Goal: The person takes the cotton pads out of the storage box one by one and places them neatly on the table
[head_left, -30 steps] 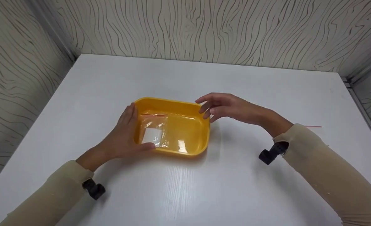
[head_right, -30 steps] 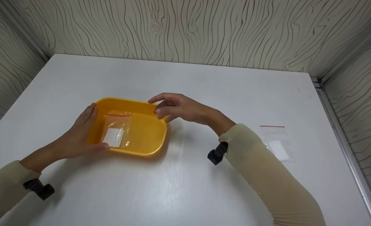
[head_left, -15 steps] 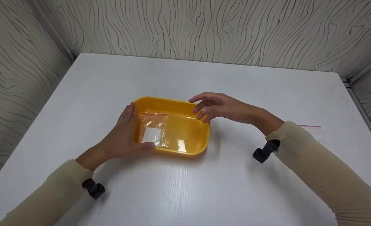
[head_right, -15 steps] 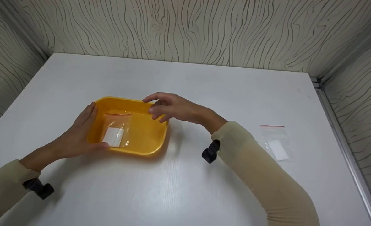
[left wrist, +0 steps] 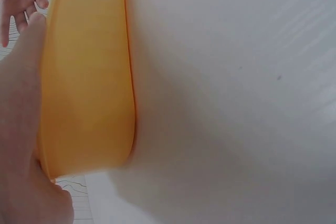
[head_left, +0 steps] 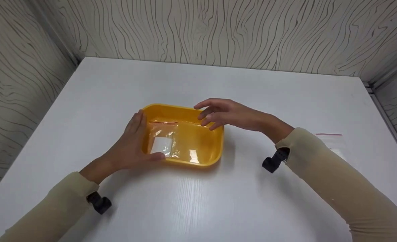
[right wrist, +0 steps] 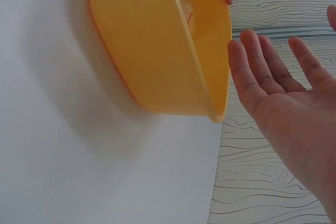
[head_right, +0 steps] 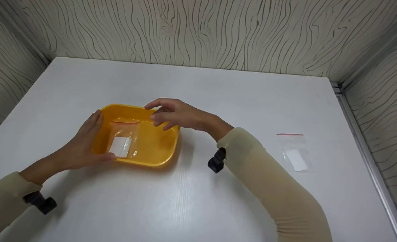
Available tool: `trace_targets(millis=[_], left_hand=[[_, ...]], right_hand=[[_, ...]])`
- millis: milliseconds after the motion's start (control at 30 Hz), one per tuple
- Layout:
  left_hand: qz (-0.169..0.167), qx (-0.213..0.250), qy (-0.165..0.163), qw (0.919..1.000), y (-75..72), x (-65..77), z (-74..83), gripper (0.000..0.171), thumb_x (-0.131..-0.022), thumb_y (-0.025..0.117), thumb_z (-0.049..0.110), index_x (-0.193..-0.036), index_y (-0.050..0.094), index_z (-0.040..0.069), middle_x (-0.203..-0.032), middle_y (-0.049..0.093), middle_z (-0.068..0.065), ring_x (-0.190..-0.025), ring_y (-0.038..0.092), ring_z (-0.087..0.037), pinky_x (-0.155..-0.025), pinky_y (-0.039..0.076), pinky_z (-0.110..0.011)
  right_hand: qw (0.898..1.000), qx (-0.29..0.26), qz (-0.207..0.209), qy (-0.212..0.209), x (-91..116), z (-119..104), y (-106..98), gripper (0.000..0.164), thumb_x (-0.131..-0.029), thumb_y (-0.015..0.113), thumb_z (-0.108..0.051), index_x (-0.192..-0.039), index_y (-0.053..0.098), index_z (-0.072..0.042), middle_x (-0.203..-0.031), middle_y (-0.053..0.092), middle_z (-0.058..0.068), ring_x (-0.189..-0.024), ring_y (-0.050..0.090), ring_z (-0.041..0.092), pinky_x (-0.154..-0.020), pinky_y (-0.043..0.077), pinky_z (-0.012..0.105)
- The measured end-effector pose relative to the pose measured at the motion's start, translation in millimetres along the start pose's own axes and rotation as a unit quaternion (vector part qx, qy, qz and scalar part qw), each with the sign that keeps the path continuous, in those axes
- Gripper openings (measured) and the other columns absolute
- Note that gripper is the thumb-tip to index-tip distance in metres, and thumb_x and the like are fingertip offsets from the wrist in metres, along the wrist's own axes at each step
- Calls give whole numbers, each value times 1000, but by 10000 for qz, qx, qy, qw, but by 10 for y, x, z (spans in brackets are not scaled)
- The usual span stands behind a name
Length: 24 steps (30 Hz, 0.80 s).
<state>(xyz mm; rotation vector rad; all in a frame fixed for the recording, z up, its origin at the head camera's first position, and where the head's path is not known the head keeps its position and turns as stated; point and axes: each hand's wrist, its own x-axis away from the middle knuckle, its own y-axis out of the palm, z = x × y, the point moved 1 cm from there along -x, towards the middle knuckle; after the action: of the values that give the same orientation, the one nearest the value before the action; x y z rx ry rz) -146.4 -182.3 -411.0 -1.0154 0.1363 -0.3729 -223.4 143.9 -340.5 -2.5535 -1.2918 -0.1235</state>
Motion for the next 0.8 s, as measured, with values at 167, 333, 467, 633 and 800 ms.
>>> trace_targets(millis=[167,333,467,633,800], left_hand=[[37,14,67,10000,-2,-3,4,135,-79,76,66,-161,-8,-1,-169,-9,-19,-155,-4,-38,-120,23,-58],[64,20,152,9999,-9,-3,11,135,-79,77,63,-160,-9,-1,-169,-8,-19,-155,-4,-38,-120,23,-58],[27,3,122,9999,-9,-5,16,135,-79,77,63,-160,-9,-2,-169,-8,-19,-155,-4,-38,-120,23,-58],[9,-28,109,9999,-7,-10,14,134,-80,76,64,-160,-9,-2,-169,-8,-20,-155,-4,-40,-119,23,-59],[-26,-47,34,10000,-2,-9,11,135,-79,75,66,-160,-10,-2,-169,-10,-19,-155,-5,-40,-120,22,-59]], right_hand=[[10000,63,11,-53,-47,-33,30,50,-103,56,-22,-149,46,-5,-139,56,23,-123,60,33,-100,53,44],[9999,66,119,41,-114,-37,37,50,-103,57,-23,-148,48,-6,-139,56,24,-122,61,33,-101,52,48],[9998,77,161,110,-151,-33,43,50,-102,57,-24,-148,48,-7,-140,56,23,-120,63,30,-100,53,46],[9997,87,171,147,-177,-42,56,51,-102,58,-26,-149,48,-8,-140,56,21,-119,64,28,-100,53,45],[9996,96,184,178,-201,-62,71,51,-101,58,-26,-148,48,-8,-140,57,21,-122,62,33,-100,54,42]])
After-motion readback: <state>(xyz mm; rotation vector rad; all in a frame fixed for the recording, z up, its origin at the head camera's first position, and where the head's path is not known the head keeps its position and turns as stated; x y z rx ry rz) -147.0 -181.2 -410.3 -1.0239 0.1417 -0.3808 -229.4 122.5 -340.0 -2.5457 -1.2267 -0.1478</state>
